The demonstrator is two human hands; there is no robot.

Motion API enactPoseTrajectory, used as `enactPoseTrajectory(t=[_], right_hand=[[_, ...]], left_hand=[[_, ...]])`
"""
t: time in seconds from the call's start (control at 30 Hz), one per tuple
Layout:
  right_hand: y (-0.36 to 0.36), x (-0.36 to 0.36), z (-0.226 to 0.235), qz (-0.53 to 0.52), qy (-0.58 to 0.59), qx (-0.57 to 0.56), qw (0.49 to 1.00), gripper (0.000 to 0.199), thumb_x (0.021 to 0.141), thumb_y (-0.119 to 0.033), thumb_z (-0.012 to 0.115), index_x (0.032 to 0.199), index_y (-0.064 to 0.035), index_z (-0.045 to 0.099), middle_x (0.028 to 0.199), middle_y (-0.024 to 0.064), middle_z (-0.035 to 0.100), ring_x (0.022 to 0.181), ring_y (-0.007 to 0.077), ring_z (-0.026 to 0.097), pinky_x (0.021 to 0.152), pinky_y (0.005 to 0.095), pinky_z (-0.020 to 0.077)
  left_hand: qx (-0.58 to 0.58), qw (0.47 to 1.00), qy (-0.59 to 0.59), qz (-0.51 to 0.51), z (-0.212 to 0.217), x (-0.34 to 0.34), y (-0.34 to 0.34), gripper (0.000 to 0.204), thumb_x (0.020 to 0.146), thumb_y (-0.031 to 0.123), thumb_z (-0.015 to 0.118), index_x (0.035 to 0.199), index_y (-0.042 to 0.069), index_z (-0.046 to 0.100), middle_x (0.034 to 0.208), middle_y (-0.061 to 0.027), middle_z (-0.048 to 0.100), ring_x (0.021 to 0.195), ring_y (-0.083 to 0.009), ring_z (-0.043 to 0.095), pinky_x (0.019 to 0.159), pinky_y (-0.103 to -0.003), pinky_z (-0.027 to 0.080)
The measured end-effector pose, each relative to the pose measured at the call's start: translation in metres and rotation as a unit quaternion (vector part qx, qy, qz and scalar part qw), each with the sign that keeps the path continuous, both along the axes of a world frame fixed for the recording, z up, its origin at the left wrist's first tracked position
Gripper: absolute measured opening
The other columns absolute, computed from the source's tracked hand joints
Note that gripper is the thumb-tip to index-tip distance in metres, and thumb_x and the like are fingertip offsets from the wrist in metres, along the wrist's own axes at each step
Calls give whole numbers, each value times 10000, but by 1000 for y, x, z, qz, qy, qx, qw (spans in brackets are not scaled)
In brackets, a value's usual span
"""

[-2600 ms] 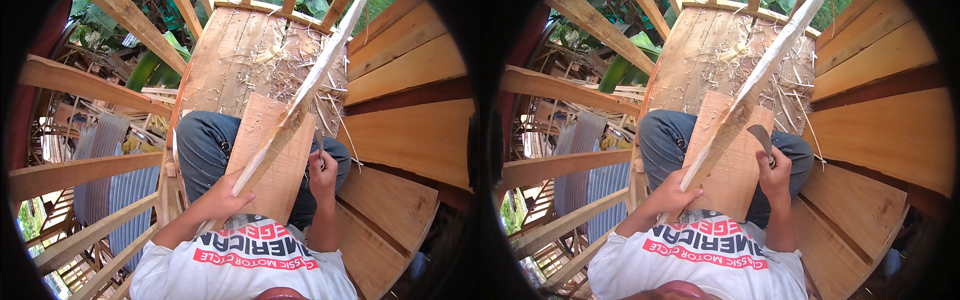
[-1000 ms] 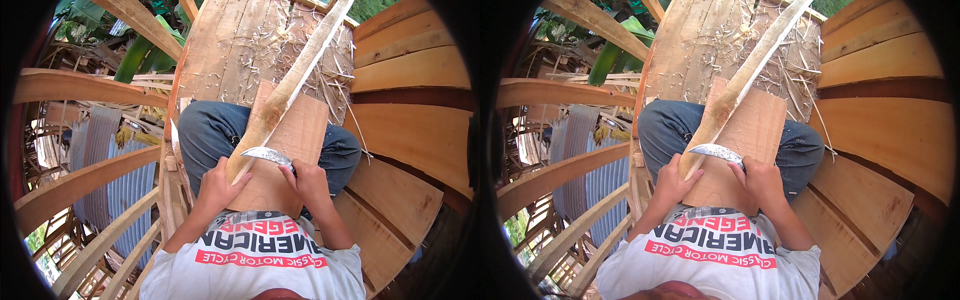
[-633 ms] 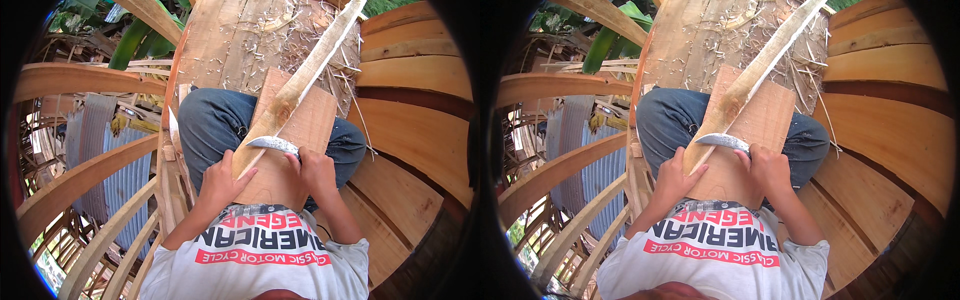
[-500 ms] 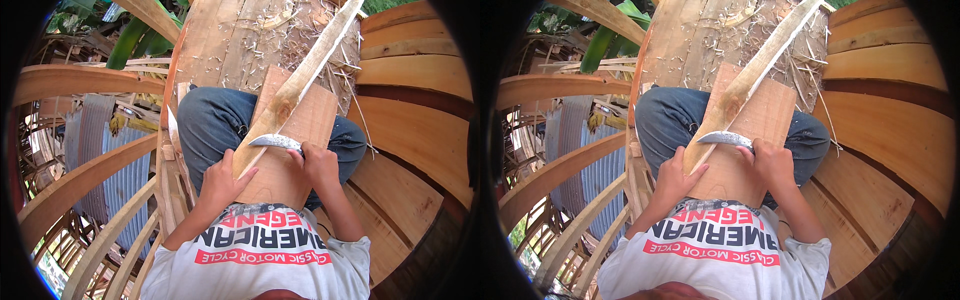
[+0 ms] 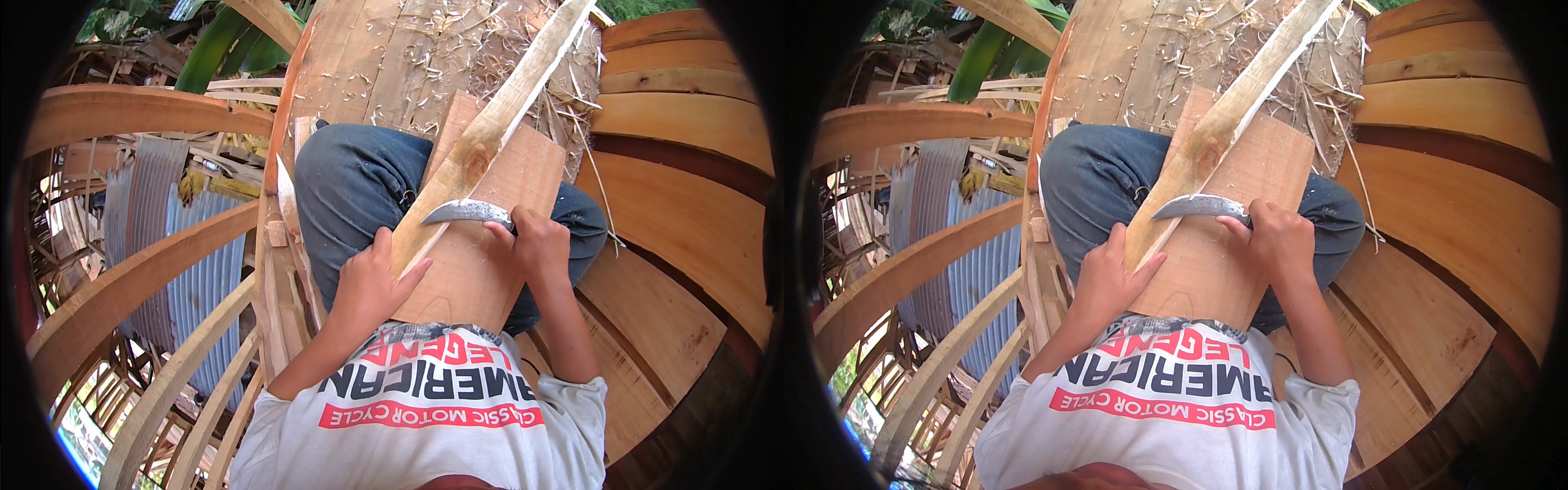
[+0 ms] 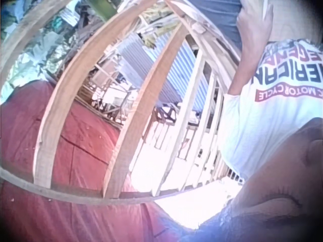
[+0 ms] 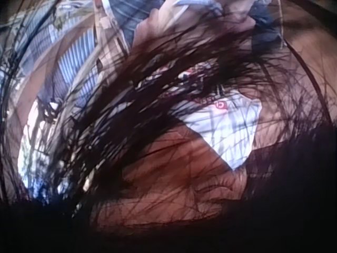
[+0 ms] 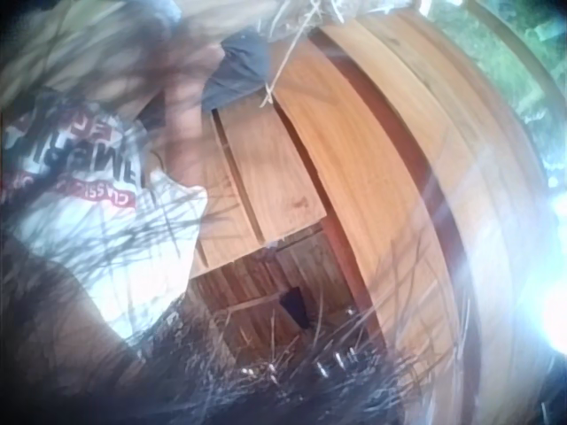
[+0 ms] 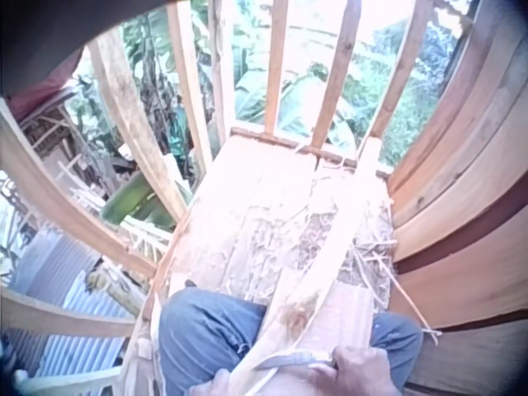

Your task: The person sits cross-legged on a wooden platform and uses a curved knife to shave thin strips from a long piece of wood. The person repeatedly scrapes the knife along the wood, producing wood shavings that accumulate on the platform.

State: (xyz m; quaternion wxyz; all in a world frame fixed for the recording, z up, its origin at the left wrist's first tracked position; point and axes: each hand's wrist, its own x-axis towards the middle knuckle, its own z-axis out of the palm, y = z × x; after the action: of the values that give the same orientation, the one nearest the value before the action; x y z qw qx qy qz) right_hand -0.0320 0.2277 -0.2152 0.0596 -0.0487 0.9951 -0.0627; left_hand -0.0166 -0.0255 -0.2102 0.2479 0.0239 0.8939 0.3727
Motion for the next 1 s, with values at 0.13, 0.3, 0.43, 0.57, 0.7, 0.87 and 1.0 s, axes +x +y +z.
enactPoseTrajectory(t=[0.13, 0.3, 0.43, 0.57, 0.7, 0.87, 1.0], right_hand=[[3, 2, -5, 3, 26, -5, 1000, 542, 791, -593, 667, 648, -83, 555, 571, 85, 578, 499, 268, 610, 453, 360, 465], [6, 3, 0, -26, -11, -8, 1000, 519, 803, -552, 690, 668, -62, 587, 563, 93, 568, 476, 257, 591, 446, 352, 456], [32, 7, 22, -82, -224, -203, 950, 369, 887, -370, 691, 788, -25, 604, 542, 61, 530, 436, 167, 548, 431, 308, 433], [35, 26, 23, -176, -436, -566, 677, 143, 974, -146, 579, 1038, -26, 537, 617, -8, 536, 421, 46, 479, 360, 206, 372], [18, 25, 25, -245, -459, -565, 640, 186, 957, -185, 624, 1036, -17, 603, 637, -19, 533, 455, 33, 455, 396, 209, 346], [-2, 36, 18, -228, -299, -507, 776, 167, 913, -152, 683, 960, 5, 649, 632, -30, 546, 559, 21, 434, 492, 234, 359], [3, 36, 1, -246, -19, -363, 898, 135, 892, -90, 699, 922, 17, 623, 601, -44, 492, 537, 15, 402, 474, 207, 299]], left_hand=[[-17, 1000, 1, -6, 0, 0, 1, 481, 853, 381, 710, 947, -30, 478, 731, -272, 639, 722, -442, 660, 599, -462, 524], [-23, 1000, 6, -13, -2, 0, 1, 527, 856, 465, 681, 944, -12, 477, 724, -261, 639, 689, -447, 654, 584, -491, 522], [-24, 1000, 11, -10, -4, 1, 0, 529, 852, 466, 684, 943, -13, 480, 722, -262, 641, 687, -440, 660, 586, -486, 527], [-36, 999, -25, -6, 2, -4, 2, 491, 835, 385, 726, 936, -35, 493, 738, -271, 641, 728, -441, 664, 614, -457, 522], [-17, 1000, -13, -2, 1, -3, 2, 467, 833, 352, 736, 917, -36, 490, 744, -275, 638, 731, -445, 662, 609, -449, 514], [-10, 1000, -3, 2, 0, -2, 4, 454, 834, 331, 739, 914, -40, 490, 756, -280, 637, 738, -445, 662, 609, -442, 510], [-25, 999, 21, -10, -3, 1, 4, 508, 847, 426, 704, 919, -20, 470, 702, -284, 628, 689, -455, 658, 588, -481, 525]])
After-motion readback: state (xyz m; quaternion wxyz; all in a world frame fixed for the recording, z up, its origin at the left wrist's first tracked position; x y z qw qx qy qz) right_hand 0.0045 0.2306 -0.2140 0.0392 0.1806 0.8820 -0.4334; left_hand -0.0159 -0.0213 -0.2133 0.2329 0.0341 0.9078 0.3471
